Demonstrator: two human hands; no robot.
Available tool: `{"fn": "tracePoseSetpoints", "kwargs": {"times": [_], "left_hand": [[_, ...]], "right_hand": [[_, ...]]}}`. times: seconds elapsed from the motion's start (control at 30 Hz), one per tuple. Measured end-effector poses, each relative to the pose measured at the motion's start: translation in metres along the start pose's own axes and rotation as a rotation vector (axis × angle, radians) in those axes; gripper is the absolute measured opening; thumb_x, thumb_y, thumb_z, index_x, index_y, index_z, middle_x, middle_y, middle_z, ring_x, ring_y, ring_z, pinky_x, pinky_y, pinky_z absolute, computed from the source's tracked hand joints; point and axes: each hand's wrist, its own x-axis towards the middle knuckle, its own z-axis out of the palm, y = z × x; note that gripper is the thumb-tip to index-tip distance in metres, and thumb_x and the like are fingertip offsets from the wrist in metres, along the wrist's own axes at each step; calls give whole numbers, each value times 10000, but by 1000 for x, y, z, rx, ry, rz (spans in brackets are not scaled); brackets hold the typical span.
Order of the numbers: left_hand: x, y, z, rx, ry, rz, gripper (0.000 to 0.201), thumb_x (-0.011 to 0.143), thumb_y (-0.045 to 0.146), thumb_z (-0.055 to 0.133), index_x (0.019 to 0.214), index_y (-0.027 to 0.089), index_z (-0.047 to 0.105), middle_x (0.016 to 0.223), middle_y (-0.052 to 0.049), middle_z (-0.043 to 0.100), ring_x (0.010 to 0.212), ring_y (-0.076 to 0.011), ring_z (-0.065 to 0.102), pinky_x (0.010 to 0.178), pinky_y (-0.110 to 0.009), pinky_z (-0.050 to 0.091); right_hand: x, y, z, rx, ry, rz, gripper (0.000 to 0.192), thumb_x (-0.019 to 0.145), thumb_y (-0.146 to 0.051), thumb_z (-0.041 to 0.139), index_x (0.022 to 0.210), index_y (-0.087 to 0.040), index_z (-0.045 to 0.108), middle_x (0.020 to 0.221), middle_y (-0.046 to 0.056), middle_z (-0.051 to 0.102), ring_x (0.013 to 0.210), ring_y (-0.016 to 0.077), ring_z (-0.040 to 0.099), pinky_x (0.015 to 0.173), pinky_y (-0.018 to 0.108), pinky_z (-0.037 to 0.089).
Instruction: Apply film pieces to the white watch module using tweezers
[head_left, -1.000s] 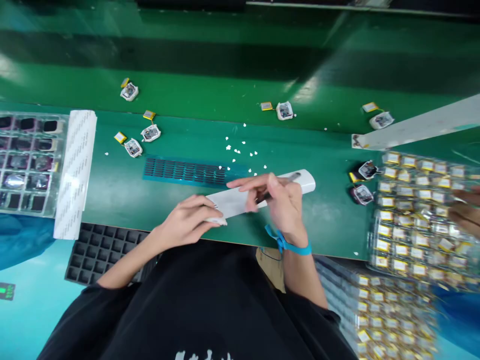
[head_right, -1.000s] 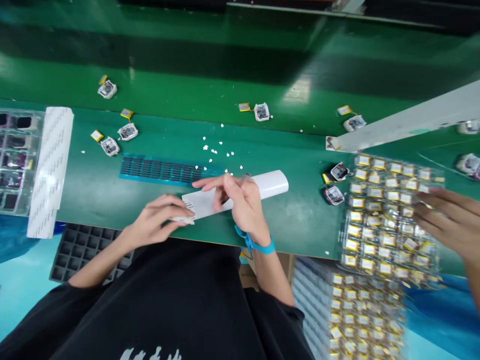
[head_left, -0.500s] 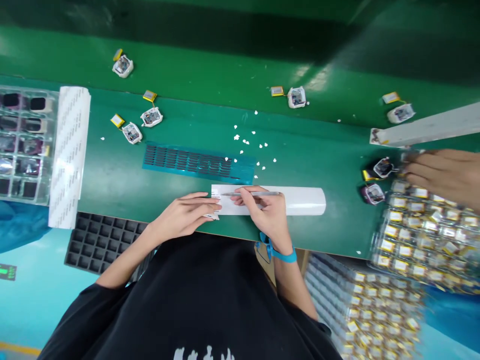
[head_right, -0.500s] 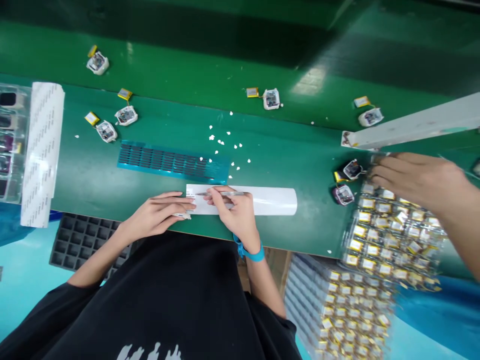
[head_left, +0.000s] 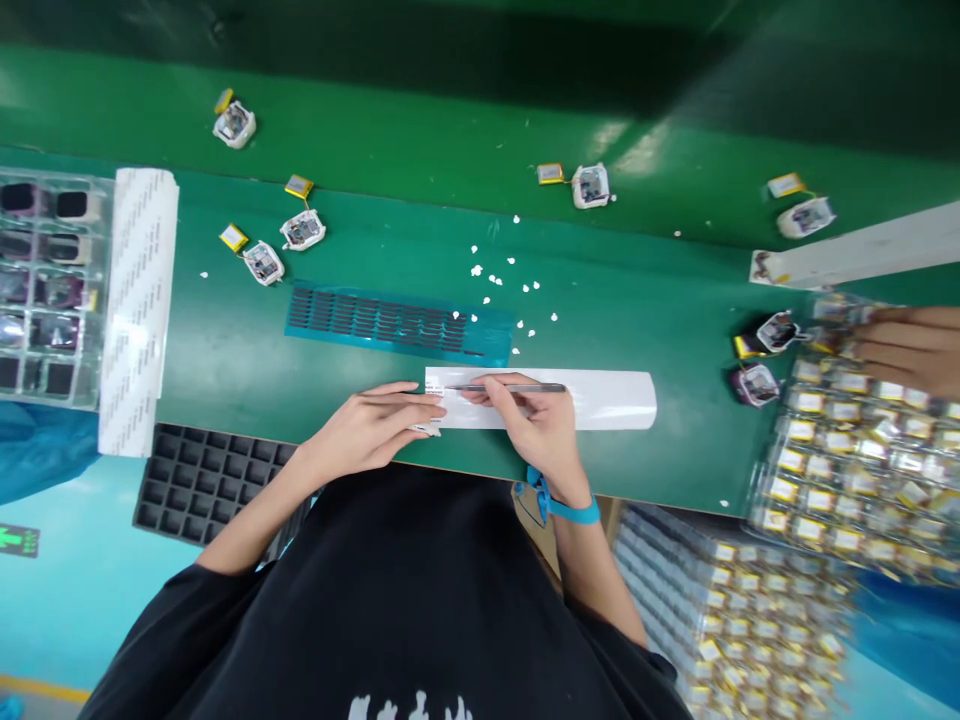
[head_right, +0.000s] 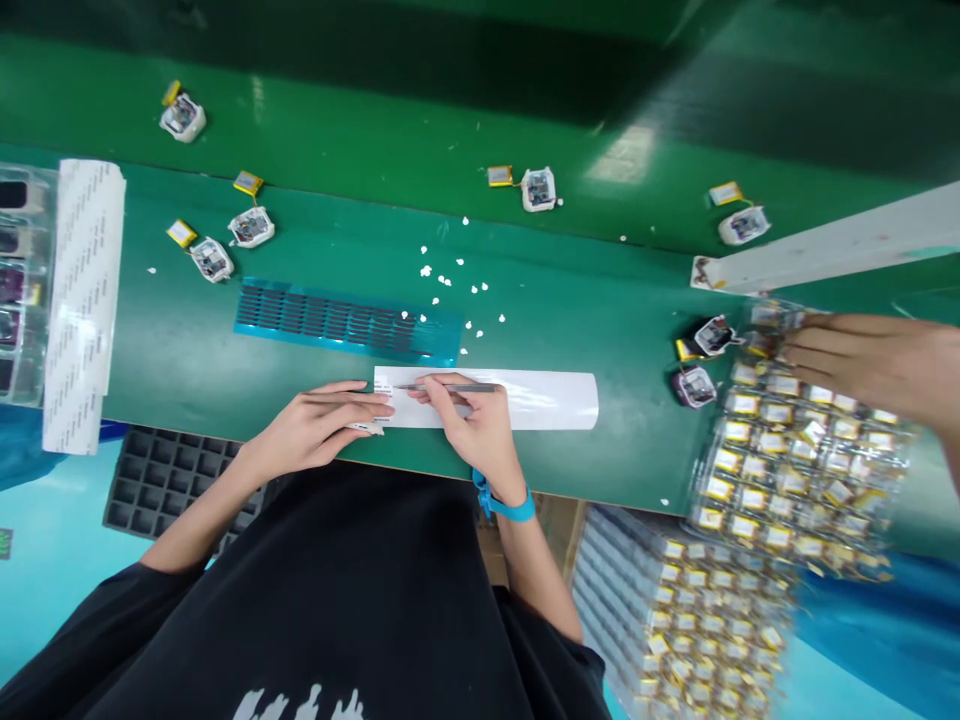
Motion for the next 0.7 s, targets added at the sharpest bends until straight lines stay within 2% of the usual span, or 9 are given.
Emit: {"fn": "tracePoseSetpoints", "kwargs": {"times": [0.17,0.27,0.37,0.53,0.7], "left_hand": [[0,-1,0,-4,5,-6,166,1085,202,550,1217,230,647,1229,-23,813,1207,-215,762,1153,-434,588],[0,-1,0,-16,8,-9,175,1077,184,562,1226,223,645,1235,-35,811,1215,-223,758,1162,-450,579],[0,0,1,-63,49,-9,186,1062,156,573,1223,213,648,1234,-61,810,1202,-225,765,1169,-456,570],[1,1,2,-85,74,-15,202,1048,153,591,1224,220,663,1243,-75,806,1183,-231,774,1157,-460,579],[2,1,1,-68,64,-31,201,1054,161,585,1232,215,659,1235,-72,809,1167,-231,781,1138,-451,594]], "right_hand": [[3,-2,-6,27,-70,2,400,996,-573,683,913,-221,856,893,73,821,824,247,801,798,385,686],[4,-3,-9,117,-28,56,434,955,-616,725,860,-212,851,860,86,814,785,248,798,762,371,687],[3,-3,-8,158,50,69,429,950,-621,731,883,-215,850,844,82,811,724,236,787,759,370,687],[1,2,1,-31,79,14,466,992,-614,665,816,-222,844,893,85,817,850,261,802,819,378,678],[1,2,4,-74,48,4,471,1001,-613,649,843,-217,849,908,77,820,829,256,806,831,372,675]]}}
